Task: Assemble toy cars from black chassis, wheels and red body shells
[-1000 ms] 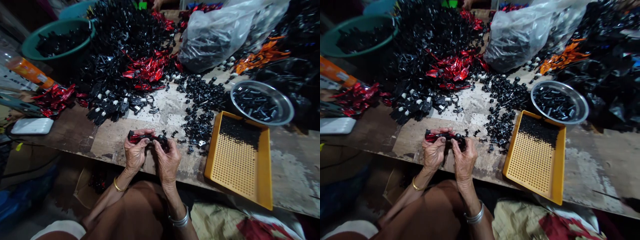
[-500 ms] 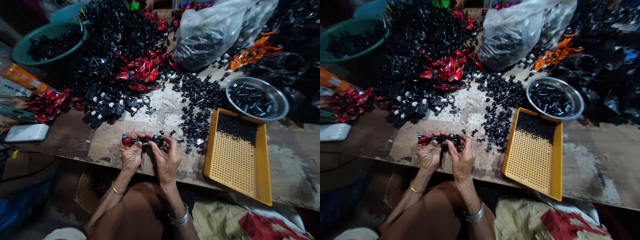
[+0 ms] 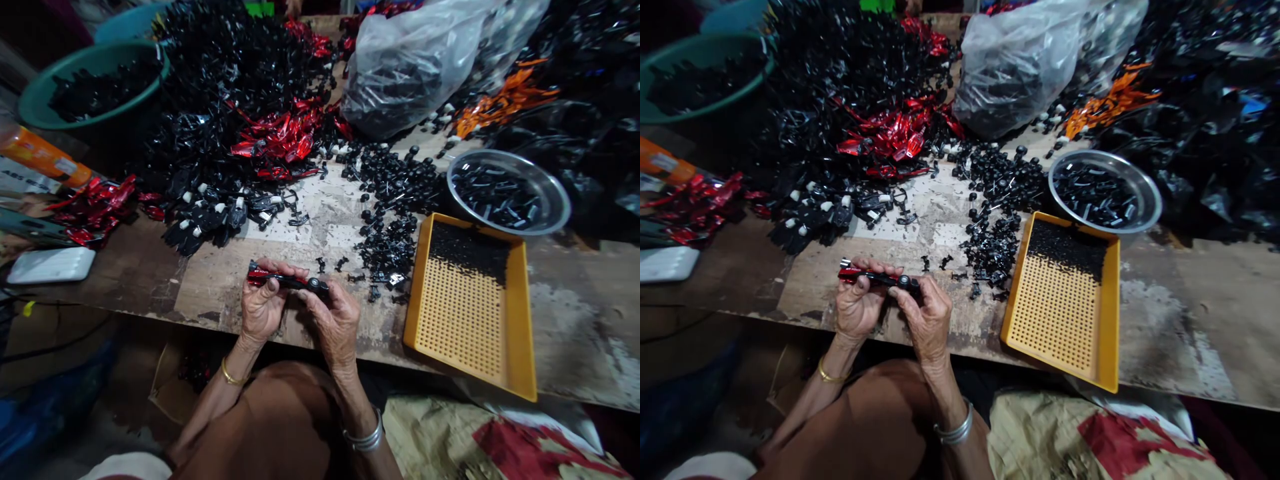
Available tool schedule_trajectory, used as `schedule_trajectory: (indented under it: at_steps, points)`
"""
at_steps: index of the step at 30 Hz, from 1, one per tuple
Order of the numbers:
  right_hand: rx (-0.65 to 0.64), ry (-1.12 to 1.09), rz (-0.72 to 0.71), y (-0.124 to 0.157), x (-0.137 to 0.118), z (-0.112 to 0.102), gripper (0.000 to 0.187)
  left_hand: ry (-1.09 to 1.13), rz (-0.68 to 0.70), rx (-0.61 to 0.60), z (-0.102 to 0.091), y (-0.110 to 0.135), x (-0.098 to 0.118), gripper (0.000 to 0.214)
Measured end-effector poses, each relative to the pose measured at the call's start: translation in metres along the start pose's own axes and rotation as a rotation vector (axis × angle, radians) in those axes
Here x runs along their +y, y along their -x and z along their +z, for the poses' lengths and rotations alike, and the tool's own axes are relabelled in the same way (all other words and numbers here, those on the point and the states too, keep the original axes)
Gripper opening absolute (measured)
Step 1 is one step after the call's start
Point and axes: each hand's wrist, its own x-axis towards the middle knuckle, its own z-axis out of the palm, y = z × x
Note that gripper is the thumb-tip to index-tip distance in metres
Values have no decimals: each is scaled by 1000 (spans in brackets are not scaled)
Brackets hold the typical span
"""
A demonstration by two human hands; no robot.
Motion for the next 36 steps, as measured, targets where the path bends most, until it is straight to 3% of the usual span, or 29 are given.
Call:
schedule_trajectory:
  at_steps: [4, 10, 15, 26, 36]
  points:
    - [-9, -58, 124, 5, 2, 1, 22, -34, -13, 31, 2, 1, 0, 31]
    - [22, 22, 31, 3, 0, 4, 24, -26, -44, 71, 5, 1, 1, 34]
    - [9, 22, 75, 3, 3, 6, 28, -29, -63, 84, 0, -2, 0, 33]
    - [-18, -204, 460, 4, 1, 21, 37, -99, -123, 214, -5, -10, -2, 26]
    - [-24, -263, 623, -5, -11, 22, 40, -129, -123, 251, -3, -9, -3, 25]
